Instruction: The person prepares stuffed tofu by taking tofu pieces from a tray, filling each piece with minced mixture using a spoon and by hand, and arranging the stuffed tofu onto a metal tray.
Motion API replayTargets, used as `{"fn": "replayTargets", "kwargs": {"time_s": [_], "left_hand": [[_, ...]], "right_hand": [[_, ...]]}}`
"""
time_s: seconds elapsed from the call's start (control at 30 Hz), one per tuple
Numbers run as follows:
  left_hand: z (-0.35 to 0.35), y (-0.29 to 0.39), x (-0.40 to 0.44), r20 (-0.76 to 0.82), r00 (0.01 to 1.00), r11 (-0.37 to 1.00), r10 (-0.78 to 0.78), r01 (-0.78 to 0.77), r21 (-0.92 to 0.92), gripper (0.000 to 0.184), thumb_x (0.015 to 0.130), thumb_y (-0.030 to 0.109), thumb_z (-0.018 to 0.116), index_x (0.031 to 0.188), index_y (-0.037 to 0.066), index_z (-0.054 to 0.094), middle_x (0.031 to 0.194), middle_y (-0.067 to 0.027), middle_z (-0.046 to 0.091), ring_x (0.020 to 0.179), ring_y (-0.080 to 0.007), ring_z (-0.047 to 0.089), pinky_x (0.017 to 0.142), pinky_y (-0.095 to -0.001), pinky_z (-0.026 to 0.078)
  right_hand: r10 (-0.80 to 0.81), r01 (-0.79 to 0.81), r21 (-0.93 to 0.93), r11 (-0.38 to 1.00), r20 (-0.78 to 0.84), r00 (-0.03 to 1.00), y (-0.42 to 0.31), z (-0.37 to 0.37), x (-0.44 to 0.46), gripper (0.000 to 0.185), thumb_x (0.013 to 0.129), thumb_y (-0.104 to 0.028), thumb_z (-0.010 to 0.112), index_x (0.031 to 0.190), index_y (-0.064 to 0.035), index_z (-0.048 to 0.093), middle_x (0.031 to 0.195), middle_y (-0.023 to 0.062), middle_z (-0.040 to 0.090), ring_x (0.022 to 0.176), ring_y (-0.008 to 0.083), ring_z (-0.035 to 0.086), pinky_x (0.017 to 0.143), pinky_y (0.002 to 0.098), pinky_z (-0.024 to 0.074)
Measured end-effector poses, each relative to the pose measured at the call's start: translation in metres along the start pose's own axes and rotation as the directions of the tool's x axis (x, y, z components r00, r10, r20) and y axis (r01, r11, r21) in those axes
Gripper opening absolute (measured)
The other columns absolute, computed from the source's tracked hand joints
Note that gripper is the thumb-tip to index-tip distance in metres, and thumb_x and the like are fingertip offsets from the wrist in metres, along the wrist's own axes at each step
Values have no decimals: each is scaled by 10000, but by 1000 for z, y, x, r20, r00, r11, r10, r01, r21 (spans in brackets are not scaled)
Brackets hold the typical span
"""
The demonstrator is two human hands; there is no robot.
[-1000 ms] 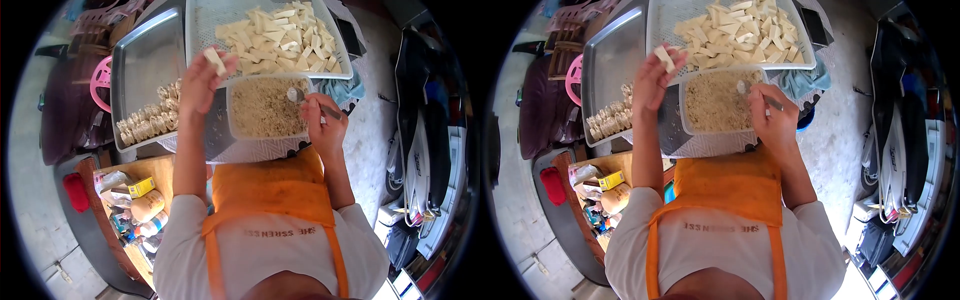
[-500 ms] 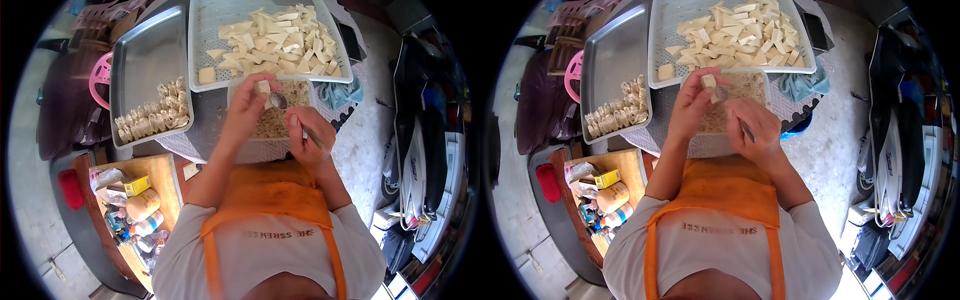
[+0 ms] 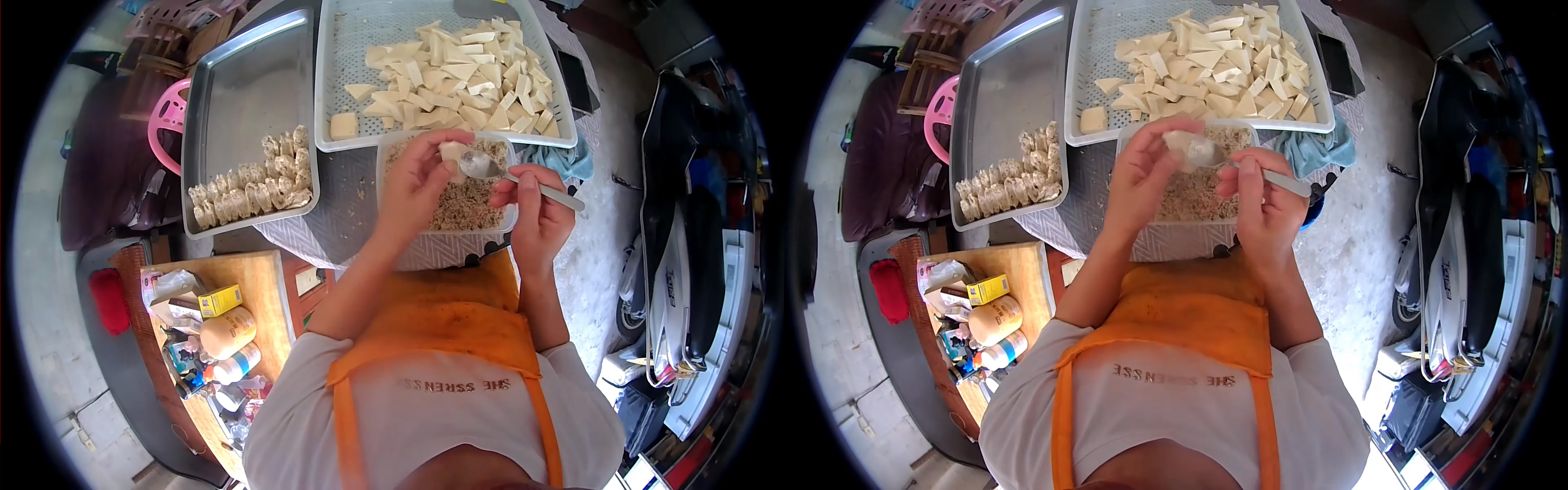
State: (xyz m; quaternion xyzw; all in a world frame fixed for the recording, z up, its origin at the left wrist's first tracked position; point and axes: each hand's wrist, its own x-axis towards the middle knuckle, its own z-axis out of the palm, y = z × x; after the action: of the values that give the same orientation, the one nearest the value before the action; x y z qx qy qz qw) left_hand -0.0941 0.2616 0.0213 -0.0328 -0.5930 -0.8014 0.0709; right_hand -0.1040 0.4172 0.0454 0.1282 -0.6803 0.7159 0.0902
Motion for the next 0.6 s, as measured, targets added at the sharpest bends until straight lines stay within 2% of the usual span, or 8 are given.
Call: {"fn": "replayTargets", "kwargs": {"time_s": [0.03,0.13,0.27,0.33,0.43,0.5,0.6], "left_hand": [[-3,2,-2,24,996,996,-82,82,-22,351,868,-20,467,1215,34,480,1147,-94,565,942,-120,544,862,-278,459],[-3,4,-5,2,990,990,-138,138,23,345,853,-35,490,1191,29,515,1150,-67,554,956,-125,554,852,-269,465],[-13,-8,-5,135,985,994,-105,106,0,403,878,-9,454,1278,41,456,1201,-62,514,1036,-144,533,901,-310,457],[-15,-11,-6,174,983,998,-66,68,-5,420,896,15,433,1315,50,422,1230,-66,496,1069,-150,519,918,-328,451],[-13,2,-8,189,953,946,-235,269,-181,436,917,38,389,1353,65,375,1246,-79,488,1111,-172,503,926,-340,449],[-6,6,-8,102,965,941,-243,260,-219,431,923,38,372,1353,67,373,1231,-89,500,1106,-181,510,919,-344,456],[-4,4,-7,55,964,923,-259,264,-279,428,931,40,345,1357,78,371,1192,-96,529,1093,-185,524,893,-337,474]], "right_hand": [[-31,32,-49,998,21,999,1,0,0,125,912,-32,489,910,39,592,722,83,618,575,109,598,516,208,480],[-119,135,-164,977,100,988,1,0,1,110,897,-8,500,904,47,595,742,91,620,590,119,607,532,213,492],[-213,247,-211,946,169,962,-2,2,3,95,878,17,508,895,54,594,755,104,621,600,125,615,539,220,499],[-217,252,-219,943,173,961,-3,2,3,92,874,24,507,891,55,591,755,108,621,605,125,617,538,219,500],[-195,233,-235,944,174,965,-6,1,2,82,865,34,509,878,54,587,754,112,622,615,136,621,539,225,499],[-214,258,-253,932,190,958,-6,1,1,69,851,46,518,864,48,586,755,118,624,619,161,627,539,241,499],[-352,435,-344,832,278,894,-5,-1,-1,61,811,66,545,838,27,583,766,119,629,628,218,631,551,277,503]]}}
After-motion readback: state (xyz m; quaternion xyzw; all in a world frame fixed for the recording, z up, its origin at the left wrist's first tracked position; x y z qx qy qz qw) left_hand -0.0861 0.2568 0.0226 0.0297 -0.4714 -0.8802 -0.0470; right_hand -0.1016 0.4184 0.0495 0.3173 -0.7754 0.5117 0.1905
